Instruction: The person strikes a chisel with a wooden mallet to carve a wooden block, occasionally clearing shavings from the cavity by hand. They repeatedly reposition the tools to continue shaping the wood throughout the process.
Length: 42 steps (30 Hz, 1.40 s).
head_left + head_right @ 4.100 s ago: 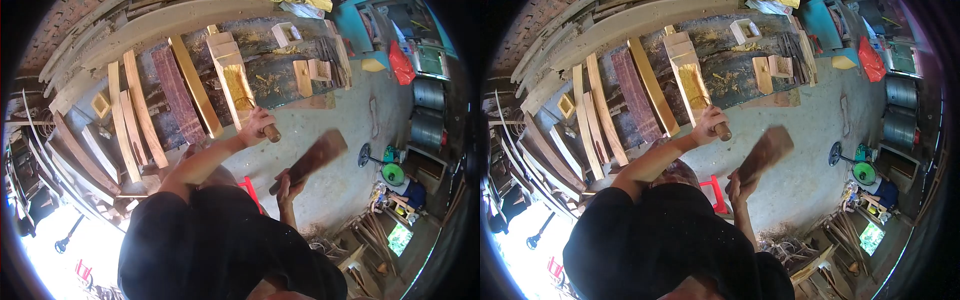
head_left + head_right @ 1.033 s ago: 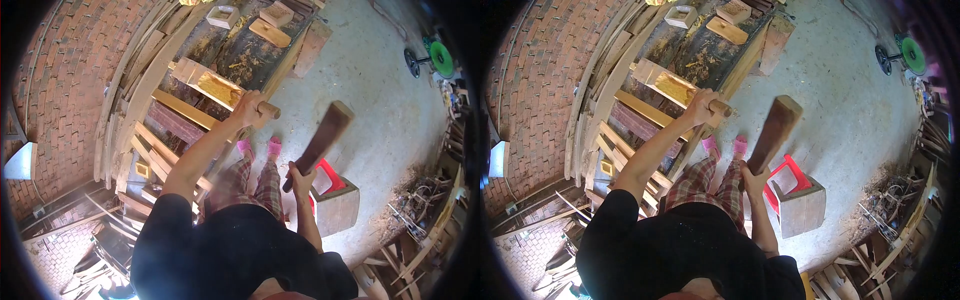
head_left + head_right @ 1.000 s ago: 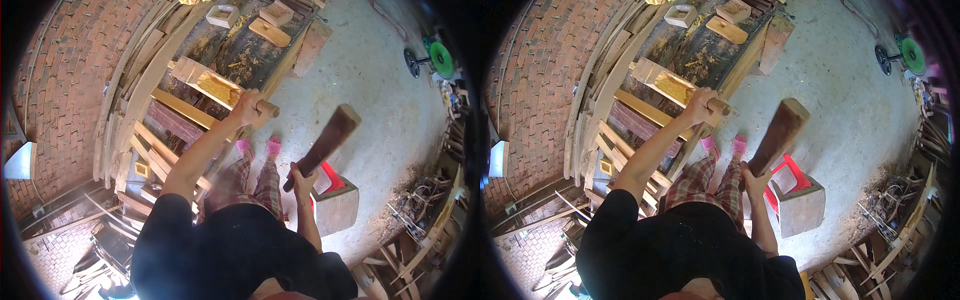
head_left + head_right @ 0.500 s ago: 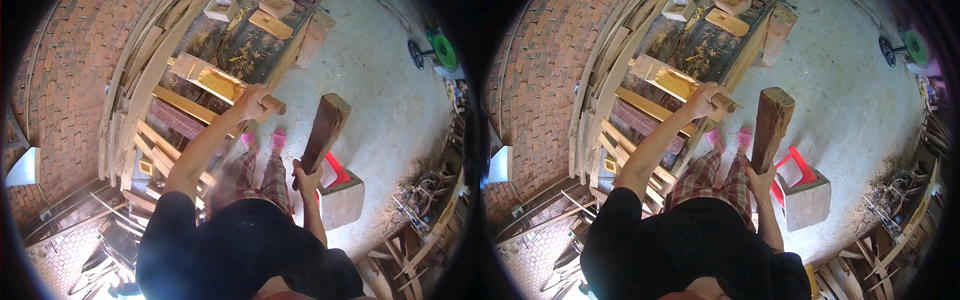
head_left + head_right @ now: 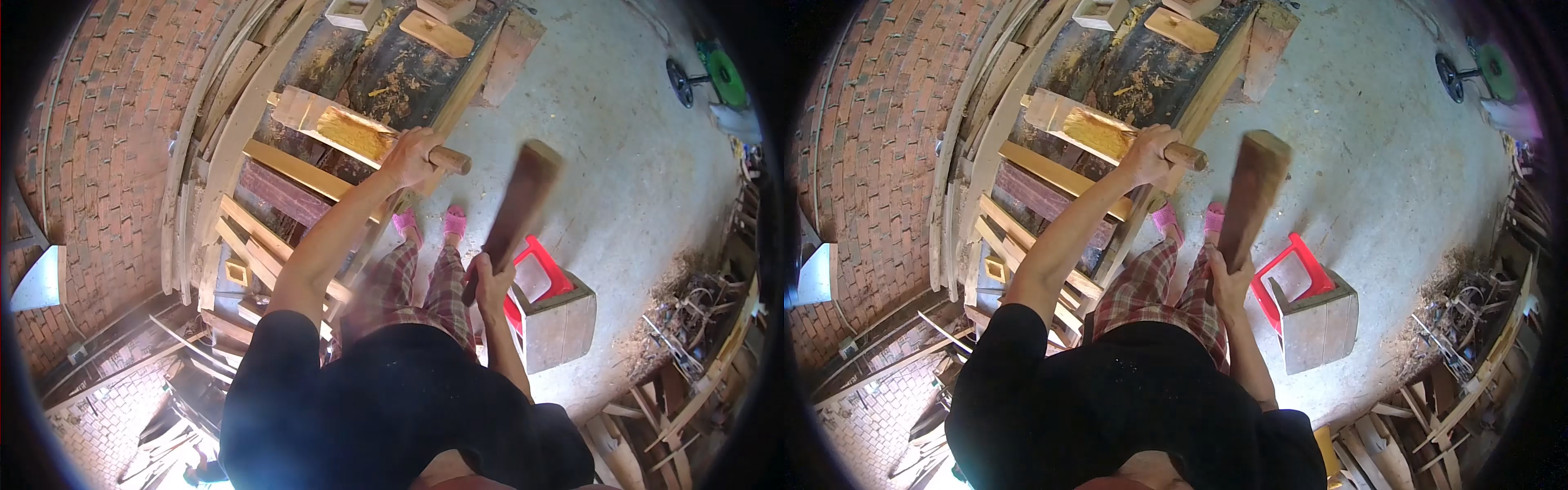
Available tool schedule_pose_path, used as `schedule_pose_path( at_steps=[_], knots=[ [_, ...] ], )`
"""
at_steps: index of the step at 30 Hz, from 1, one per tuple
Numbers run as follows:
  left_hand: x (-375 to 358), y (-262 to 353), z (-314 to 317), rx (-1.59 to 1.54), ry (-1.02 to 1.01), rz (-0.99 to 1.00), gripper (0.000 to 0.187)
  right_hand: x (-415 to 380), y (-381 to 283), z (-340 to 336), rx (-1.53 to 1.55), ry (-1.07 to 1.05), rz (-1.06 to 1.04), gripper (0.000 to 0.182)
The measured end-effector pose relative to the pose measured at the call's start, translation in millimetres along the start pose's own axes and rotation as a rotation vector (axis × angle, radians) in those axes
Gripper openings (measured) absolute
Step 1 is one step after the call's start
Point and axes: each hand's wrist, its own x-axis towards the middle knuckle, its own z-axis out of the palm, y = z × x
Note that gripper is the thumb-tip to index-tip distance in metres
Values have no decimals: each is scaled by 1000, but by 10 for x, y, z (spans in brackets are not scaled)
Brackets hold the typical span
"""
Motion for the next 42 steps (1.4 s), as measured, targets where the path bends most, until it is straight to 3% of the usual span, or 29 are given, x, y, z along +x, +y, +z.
schedule_pose_path(
  at_steps=[3,5,10,12,15,16,18,21,23,24,25,27,32,33,35,36,38,40,41,42],
  knots=[
    [12,-31,0,-24,-16,18,26,-19,123,6,82,-68,-149,23],
    [6,-38,11,-20,4,28,27,63,163,133,-209,-131,208,25],
    [20,-44,-94,17,-70,30,32,161,-27,8,-138,-108,136,27],
    [44,-69,-141,-97,-121,-9,22,163,-41,-81,-127,-90,96,27],
    [-3,-55,-185,-112,-66,38,21,93,-118,-185,-118,-77,59,36],
    [-10,-19,-224,-111,-58,34,21,54,-188,-235,-94,-72,-1,38],
    [-28,30,-268,-40,-57,33,39,-18,-306,-231,75,-61,-188,40],
    [7,-25,-235,-59,-67,-12,41,-37,-64,-193,229,-143,-431,43],
    [22,-78,-199,-65,-58,0,37,9,416,-180,-239,-196,-108,42],
    [25,-88,-169,-70,-49,19,33,46,278,97,-278,-162,-63,36],
    [-4,-78,-128,-68,-49,19,33,23,234,183,-112,-176,117,31],
    [-24,-64,-101,15,-17,28,23,66,13,176,-40,-125,248,32],
    [-76,78,-77,75,77,37,24,27,68,39,284,-118,-279,37],
    [-105,92,-52,59,104,-14,26,62,215,56,282,-123,-278,37],
    [-141,93,18,48,140,-63,28,158,568,80,-309,-171,-108,36],
    [-150,111,26,49,147,-52,27,109,404,113,-220,-180,44,31],
    [-131,44,-30,66,167,-50,27,198,369,21,-208,-195,47,30],
    [-55,80,-213,-213,164,-224,25,169,261,-78,-140,-219,88,28],
    [-19,-15,-261,-565,268,-274,24,173,215,-99,-119,-224,87,29],
    [81,-94,-380,-684,432,-324,21,179,188,-123,-119,-222,88,29]
  ],
)
